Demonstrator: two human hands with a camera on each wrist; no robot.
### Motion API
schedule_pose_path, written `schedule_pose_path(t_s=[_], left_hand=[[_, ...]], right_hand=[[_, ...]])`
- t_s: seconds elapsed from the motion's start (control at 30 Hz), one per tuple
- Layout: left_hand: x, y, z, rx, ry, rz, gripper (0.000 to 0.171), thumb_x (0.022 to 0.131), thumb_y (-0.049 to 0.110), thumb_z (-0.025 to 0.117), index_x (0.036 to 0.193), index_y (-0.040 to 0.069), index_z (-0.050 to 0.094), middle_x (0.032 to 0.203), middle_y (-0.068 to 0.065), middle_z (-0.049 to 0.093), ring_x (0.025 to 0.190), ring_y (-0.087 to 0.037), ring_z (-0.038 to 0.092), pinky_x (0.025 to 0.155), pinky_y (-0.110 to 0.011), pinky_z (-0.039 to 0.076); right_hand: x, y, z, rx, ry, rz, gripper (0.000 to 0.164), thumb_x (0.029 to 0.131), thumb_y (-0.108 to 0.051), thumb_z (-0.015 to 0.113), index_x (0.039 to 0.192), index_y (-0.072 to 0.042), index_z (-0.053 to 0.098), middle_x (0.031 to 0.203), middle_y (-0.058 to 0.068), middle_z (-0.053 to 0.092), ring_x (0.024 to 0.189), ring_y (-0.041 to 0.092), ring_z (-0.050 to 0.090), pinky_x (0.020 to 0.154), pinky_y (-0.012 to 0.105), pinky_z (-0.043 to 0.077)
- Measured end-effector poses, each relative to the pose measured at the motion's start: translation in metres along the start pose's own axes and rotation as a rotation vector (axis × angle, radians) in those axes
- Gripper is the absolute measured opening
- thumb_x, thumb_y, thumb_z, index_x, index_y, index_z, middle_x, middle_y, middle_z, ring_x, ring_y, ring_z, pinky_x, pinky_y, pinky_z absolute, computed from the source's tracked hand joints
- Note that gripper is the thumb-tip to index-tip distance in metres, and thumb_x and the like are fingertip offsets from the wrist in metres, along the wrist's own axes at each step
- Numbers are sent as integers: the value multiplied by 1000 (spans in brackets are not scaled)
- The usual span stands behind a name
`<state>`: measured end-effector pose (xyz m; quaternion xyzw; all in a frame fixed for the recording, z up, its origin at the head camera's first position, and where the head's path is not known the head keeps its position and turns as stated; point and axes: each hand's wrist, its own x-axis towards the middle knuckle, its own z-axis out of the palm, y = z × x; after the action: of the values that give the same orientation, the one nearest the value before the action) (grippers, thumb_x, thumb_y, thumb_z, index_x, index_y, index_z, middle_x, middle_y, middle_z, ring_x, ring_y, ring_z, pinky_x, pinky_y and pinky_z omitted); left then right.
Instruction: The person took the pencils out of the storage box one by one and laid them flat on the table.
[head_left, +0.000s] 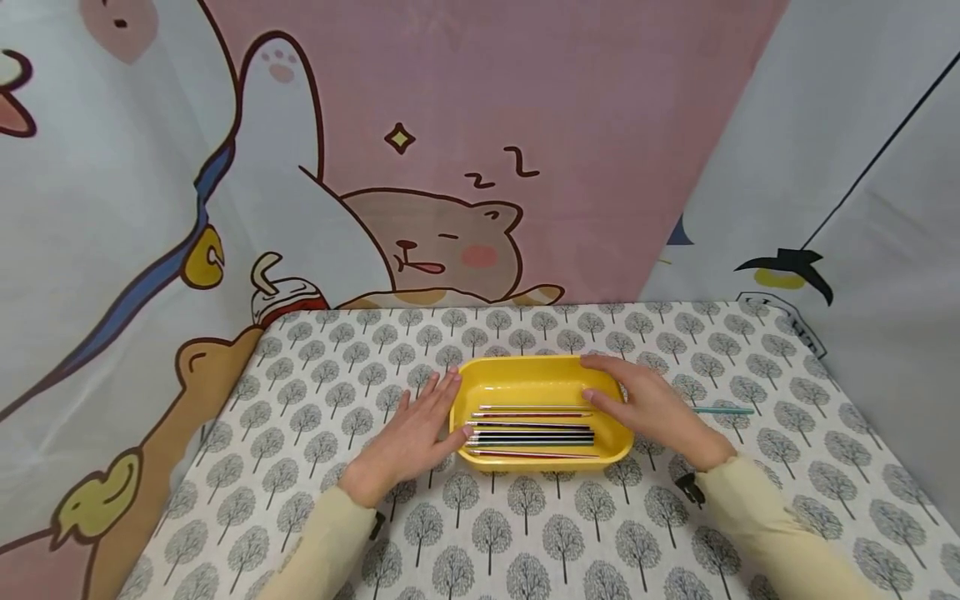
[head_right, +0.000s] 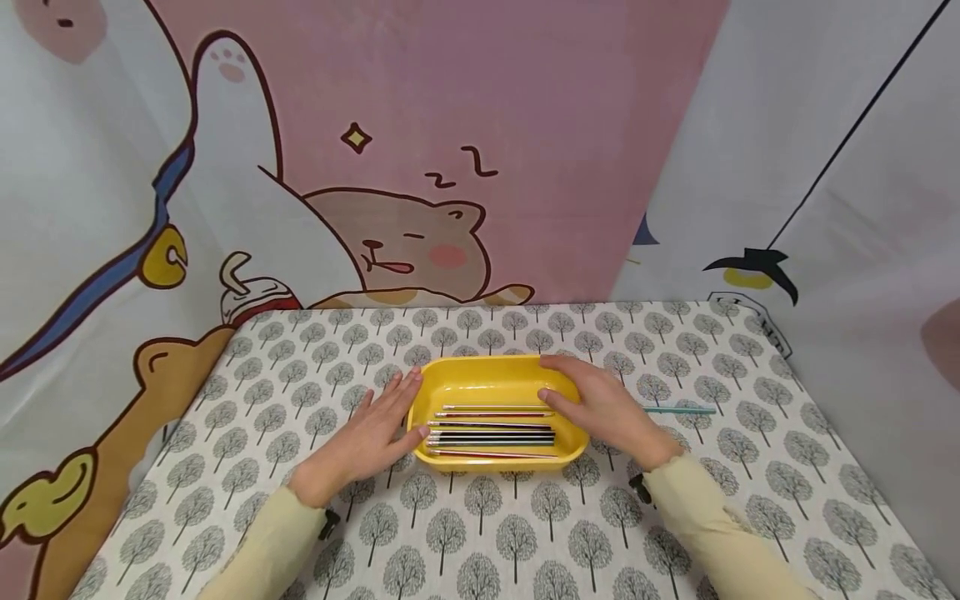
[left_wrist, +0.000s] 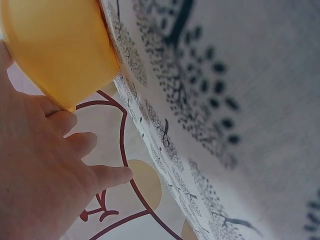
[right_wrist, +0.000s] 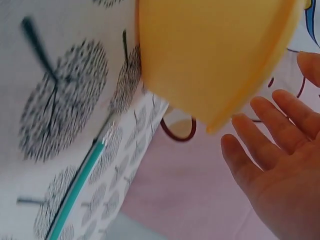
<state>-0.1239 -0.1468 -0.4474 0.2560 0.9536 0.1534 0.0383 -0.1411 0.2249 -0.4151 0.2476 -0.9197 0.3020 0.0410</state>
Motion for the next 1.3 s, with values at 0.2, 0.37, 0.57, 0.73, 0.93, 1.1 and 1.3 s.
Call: schedule_pose_path(t_s=[0.2, 0.37, 0.57, 0.73, 0.93, 1.1, 1.3], left_hand=[[0, 0, -1, 10, -14, -3, 83, 107, 60, 39, 166, 11, 7, 173, -4, 3, 158, -34, 11, 122, -68, 15], [3, 0, 1, 1, -12, -3, 82, 107, 59, 39, 166, 12, 6, 172, 0, -1, 159, -31, 9, 122, -67, 14], [3, 0, 1, 0, 0, 0, 82, 107, 58, 41, 166, 12, 7, 171, 1, -1, 159, -30, 8, 122, -67, 15], [2, 0, 1, -2, 5, -7, 83, 107, 57, 43, 167, 11, 9, 172, 0, 1, 159, -27, 6, 122, -67, 15], [1, 0, 1, -11, -2, -13, 83, 107, 57, 42, 167, 13, 7, 172, 2, -1, 159, -26, 5, 123, -66, 14], [1, 0, 1, -14, -3, -10, 82, 107, 56, 42, 166, 11, 8, 171, 1, -1, 159, -32, 10, 123, -67, 14], [1, 0, 2, -9, 2, -9, 82, 107, 57, 42, 166, 11, 8, 173, -2, 2, 159, -33, 12, 123, -67, 15]], right_hand=[[10, -7, 16, 52, -56, -22, 51, 101, -31, 70, 144, -7, 60, 149, 15, 58, 129, 39, 59, 107, 58, 48], [19, -8, 25, 21, -98, -47, 48, 101, -29, 69, 143, -7, 61, 146, 13, 60, 133, 37, 57, 110, 58, 46], [30, -11, 32, 20, -186, -32, 46, 102, -28, 69, 143, -8, 61, 144, 12, 62, 135, 35, 55, 113, 55, 44], [37, -12, 39, 17, -225, -42, 46, 101, -27, 70, 141, -8, 62, 143, 10, 63, 134, 33, 56, 114, 53, 44], [43, -13, 49, -3, -239, -63, 42, 99, -23, 72, 137, -6, 64, 138, 12, 66, 129, 33, 60, 111, 52, 47], [46, -13, 56, -31, -290, -64, 40, 99, -23, 71, 135, -5, 67, 133, 12, 68, 123, 32, 64, 108, 50, 50], [48, -12, 61, -41, -329, -48, 37, 99, -19, 72, 132, -3, 68, 129, 12, 69, 122, 32, 63, 107, 49, 50]])
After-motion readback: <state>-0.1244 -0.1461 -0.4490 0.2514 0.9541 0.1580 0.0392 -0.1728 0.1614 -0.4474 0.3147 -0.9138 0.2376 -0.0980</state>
